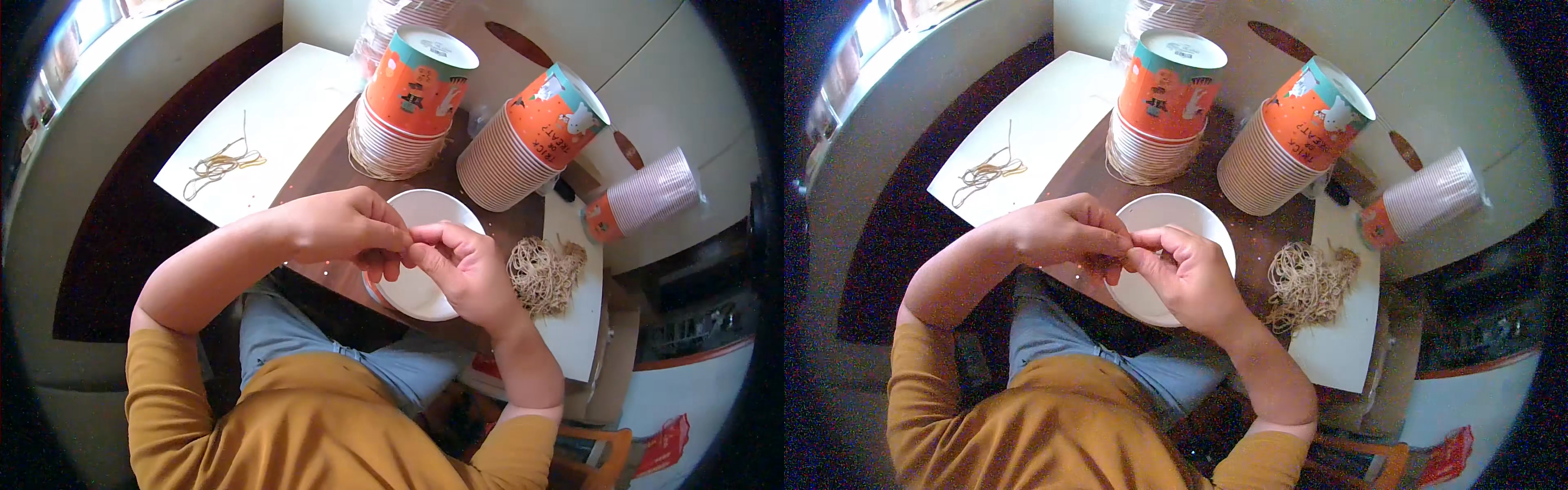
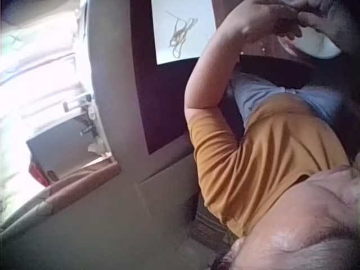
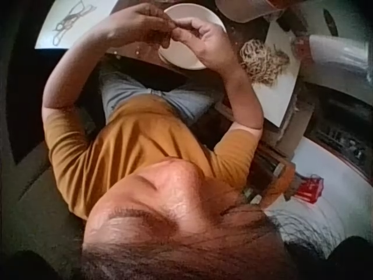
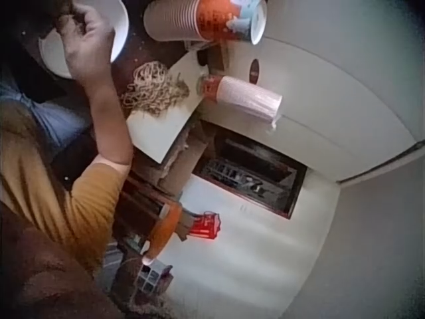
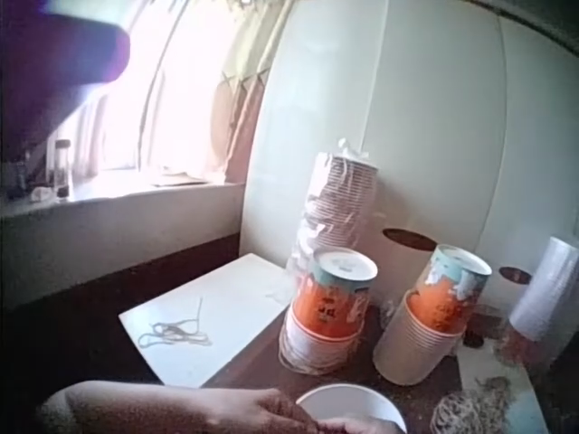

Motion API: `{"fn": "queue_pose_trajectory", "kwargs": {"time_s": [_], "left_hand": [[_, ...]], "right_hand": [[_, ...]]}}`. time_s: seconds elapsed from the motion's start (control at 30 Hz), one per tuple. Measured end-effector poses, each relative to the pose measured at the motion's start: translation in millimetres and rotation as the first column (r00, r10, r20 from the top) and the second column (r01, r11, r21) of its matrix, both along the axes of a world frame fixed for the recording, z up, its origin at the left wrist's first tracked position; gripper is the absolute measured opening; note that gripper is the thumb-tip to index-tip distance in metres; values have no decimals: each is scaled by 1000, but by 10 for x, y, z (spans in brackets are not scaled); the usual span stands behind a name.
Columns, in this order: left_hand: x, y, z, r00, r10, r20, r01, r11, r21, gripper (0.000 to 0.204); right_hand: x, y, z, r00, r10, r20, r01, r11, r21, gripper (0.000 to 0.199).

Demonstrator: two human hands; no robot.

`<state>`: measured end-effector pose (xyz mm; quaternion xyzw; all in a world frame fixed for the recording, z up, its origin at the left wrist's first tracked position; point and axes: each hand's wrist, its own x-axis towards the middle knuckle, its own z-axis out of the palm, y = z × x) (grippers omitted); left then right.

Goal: Attaching elastic strings to paper buckets/cups as part of an assembly process.

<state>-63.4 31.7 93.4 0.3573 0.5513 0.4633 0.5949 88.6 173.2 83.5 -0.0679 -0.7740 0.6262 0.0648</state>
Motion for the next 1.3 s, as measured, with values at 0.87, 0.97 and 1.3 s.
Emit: {"fn": "queue_pose_trajectory", "kwargs": {"time_s": [0.87, 0.97, 1.3], "left_hand": [[120, -51, -50, 703, 378, -602, -128, 900, 416, 8], [102, -24, -88, 379, 542, -751, 76, 790, 608, 10], [-183, 146, -540, 866, 420, -270, -373, 904, 207, 26]], "right_hand": [[-54, -35, 67, 940, -71, -332, 259, 783, 565, 9], [-116, 36, 97, 974, -115, -196, 197, 860, 471, 9], [-411, 300, -474, 965, -218, 143, 209, 975, 79, 13]]}}
